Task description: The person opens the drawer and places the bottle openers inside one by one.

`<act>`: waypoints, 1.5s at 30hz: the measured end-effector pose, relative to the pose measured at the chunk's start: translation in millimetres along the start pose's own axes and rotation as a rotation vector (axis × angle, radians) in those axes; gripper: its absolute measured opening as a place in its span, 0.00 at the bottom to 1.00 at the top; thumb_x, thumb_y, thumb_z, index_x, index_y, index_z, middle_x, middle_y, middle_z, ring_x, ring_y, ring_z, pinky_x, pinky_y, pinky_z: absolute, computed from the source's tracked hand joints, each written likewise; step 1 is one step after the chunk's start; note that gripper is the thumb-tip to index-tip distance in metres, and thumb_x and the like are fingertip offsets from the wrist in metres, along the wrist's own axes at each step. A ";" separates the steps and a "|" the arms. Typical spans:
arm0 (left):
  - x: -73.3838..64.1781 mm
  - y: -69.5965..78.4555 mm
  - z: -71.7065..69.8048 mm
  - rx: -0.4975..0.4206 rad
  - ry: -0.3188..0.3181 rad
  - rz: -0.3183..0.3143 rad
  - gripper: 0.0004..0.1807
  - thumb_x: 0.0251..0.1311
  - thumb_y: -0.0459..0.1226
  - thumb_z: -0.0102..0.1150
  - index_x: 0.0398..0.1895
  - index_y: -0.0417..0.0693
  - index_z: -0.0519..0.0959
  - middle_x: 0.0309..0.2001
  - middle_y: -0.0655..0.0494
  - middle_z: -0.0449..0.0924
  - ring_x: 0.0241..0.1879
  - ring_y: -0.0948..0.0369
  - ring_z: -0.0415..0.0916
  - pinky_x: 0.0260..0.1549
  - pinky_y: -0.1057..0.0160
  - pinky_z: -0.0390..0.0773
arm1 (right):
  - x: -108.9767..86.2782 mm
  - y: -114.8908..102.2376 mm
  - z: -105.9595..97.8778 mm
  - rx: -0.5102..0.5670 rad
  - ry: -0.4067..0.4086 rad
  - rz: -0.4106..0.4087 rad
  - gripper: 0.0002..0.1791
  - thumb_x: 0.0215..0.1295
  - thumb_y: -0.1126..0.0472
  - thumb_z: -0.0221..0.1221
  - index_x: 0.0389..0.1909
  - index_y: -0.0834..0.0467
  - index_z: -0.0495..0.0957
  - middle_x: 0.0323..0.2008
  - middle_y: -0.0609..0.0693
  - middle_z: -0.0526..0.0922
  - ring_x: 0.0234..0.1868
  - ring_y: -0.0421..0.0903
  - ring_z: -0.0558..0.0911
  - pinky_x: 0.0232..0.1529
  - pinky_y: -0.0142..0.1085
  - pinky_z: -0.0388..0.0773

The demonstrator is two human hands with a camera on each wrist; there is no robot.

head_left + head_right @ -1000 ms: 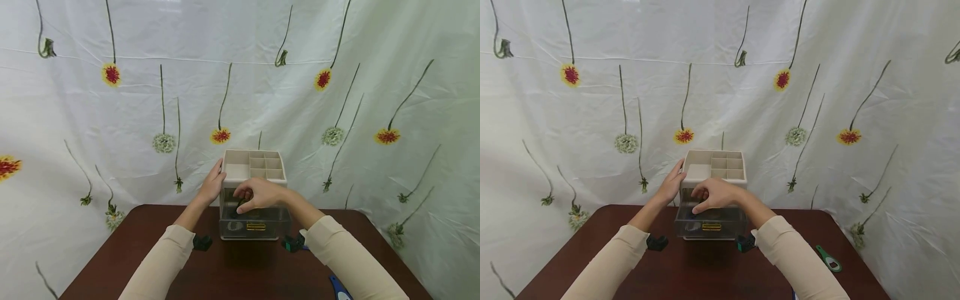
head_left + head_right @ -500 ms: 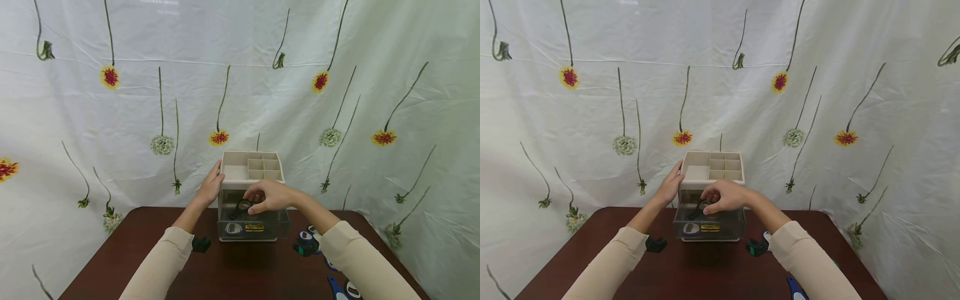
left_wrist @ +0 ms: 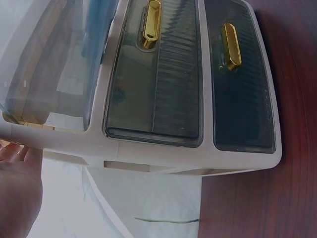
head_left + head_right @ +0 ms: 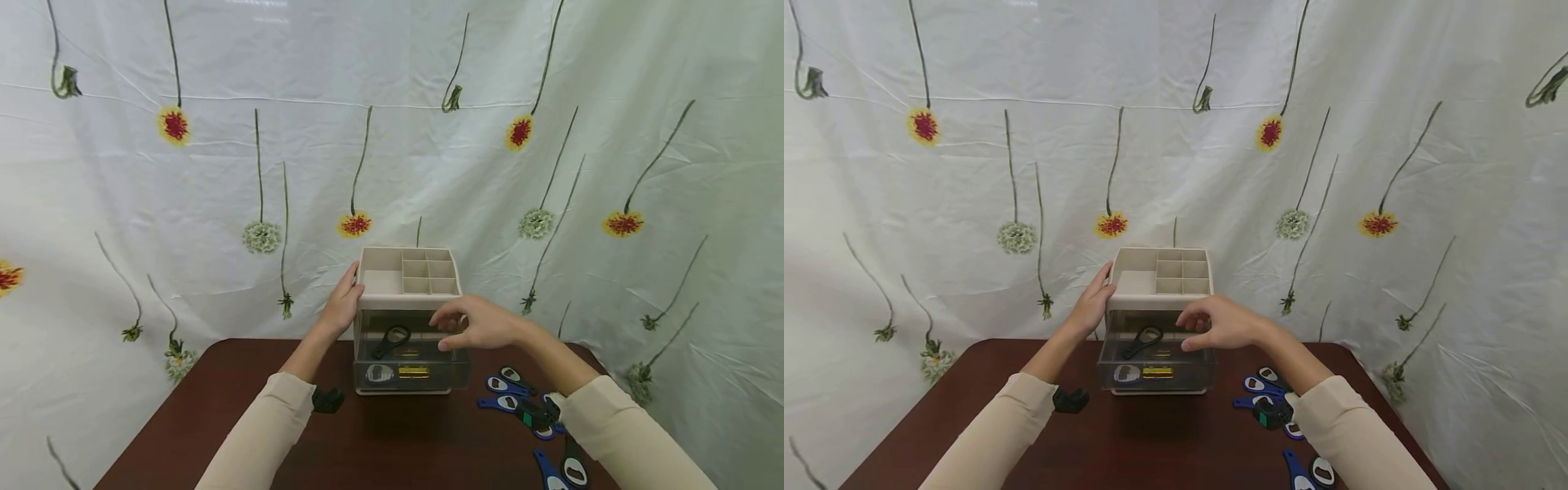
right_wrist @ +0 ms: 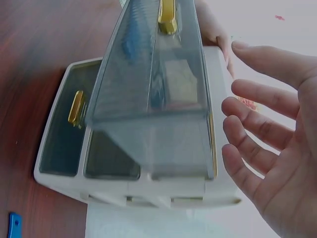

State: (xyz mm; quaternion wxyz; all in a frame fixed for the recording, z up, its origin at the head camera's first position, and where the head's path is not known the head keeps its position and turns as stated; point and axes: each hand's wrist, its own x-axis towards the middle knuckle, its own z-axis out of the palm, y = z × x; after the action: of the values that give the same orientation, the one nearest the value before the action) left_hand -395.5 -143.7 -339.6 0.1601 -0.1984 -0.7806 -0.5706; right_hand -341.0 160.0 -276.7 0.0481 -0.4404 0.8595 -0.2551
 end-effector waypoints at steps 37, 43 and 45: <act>-0.3 -0.1 0.1 -0.001 0.002 -0.050 0.33 0.80 0.34 0.34 0.84 0.36 0.43 0.82 0.41 0.41 0.80 0.47 0.39 0.76 0.47 0.43 | -97.3 66.9 32.7 0.069 0.070 0.205 0.21 0.68 0.49 0.69 0.56 0.55 0.84 0.47 0.44 0.84 0.48 0.49 0.82 0.45 0.46 0.80; -0.1 0.2 -0.5 -0.009 0.008 -0.041 0.33 0.80 0.34 0.35 0.83 0.36 0.43 0.82 0.40 0.41 0.80 0.47 0.39 0.76 0.47 0.43 | -100.8 91.8 49.2 0.069 0.100 0.232 0.21 0.67 0.49 0.70 0.55 0.56 0.84 0.51 0.51 0.84 0.51 0.53 0.81 0.45 0.48 0.79; -0.1 0.9 -0.8 -0.018 0.005 -0.035 0.33 0.80 0.33 0.35 0.83 0.35 0.43 0.82 0.40 0.42 0.80 0.47 0.40 0.76 0.47 0.43 | -101.3 102.0 55.9 0.082 0.107 0.234 0.21 0.67 0.52 0.70 0.55 0.59 0.84 0.50 0.52 0.84 0.49 0.53 0.82 0.43 0.47 0.80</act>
State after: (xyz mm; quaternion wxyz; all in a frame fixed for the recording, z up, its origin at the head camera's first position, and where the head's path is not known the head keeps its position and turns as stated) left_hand -395.0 -144.2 -338.6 0.1504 -0.1847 -0.7784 -0.5809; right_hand -337.0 266.2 -388.6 0.0497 -0.3204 0.8951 -0.3059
